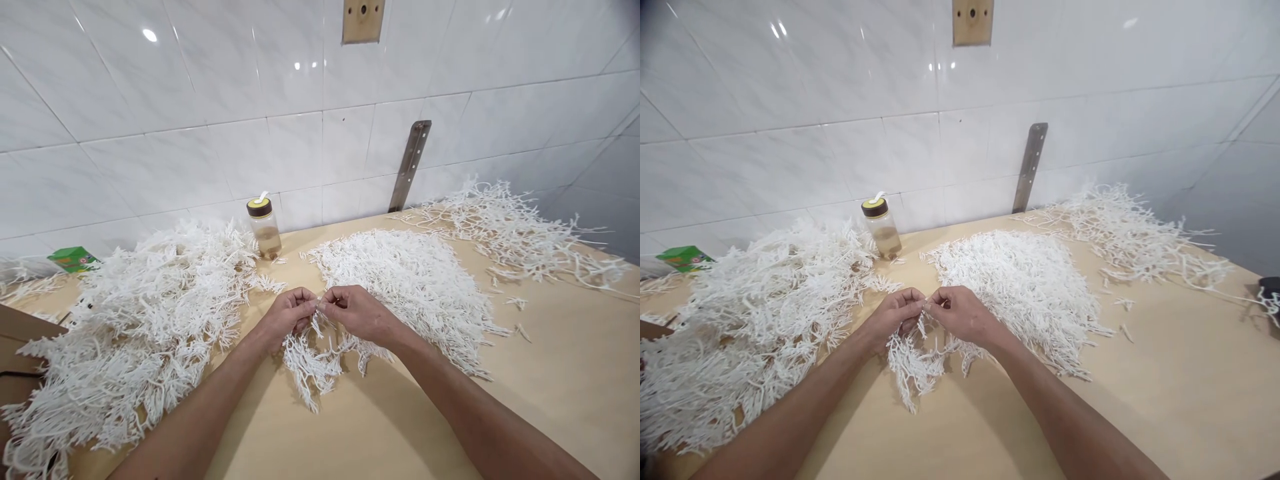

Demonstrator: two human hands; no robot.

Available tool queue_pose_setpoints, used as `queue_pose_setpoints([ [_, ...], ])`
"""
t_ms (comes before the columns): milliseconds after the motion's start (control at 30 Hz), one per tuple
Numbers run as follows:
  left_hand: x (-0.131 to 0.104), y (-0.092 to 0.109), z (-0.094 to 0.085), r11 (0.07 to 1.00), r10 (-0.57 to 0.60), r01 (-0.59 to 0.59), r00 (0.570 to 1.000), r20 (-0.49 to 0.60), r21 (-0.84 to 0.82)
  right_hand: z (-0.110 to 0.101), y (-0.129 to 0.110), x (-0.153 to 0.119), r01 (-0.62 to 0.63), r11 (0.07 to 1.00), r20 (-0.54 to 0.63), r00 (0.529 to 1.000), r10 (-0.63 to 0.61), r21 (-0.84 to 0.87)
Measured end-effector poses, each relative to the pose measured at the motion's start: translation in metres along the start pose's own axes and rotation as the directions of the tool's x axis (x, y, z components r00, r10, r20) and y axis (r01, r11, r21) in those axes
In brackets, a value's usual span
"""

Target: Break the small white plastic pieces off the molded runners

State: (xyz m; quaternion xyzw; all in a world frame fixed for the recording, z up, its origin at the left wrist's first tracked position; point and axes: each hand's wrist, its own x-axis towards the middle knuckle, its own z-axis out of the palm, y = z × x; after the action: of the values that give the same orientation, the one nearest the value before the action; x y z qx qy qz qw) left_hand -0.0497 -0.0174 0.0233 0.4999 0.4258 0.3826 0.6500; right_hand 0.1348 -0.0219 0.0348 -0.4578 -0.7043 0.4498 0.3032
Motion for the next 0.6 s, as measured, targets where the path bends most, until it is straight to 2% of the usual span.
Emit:
queue_pose_setpoints([
  [267,0.0001,-0.0015,-0.0009,1.000,0.011,-0.011,1.000,-0.007,0.026,0.0018,-0.0027,-0.0003,0.016,0.999,-0.030,0.999,-0.017,-0.049],
  [433,-0.0003,-0.0020,0.0014,0.998,-0.010,0.012,1.000,-0.020,0.069,0.0033,-0.0039,0.0005,0.004,0.990,-0.080,0.997,-0.015,-0.138],
  [600,-0.0019,0.0023,0.0000,0.994,-0.048,0.044,0.998,0.038,0.103,0.0069,-0.0007,0.0009,0.025,0.974,-0.111,0.993,-0.051,-0.226],
])
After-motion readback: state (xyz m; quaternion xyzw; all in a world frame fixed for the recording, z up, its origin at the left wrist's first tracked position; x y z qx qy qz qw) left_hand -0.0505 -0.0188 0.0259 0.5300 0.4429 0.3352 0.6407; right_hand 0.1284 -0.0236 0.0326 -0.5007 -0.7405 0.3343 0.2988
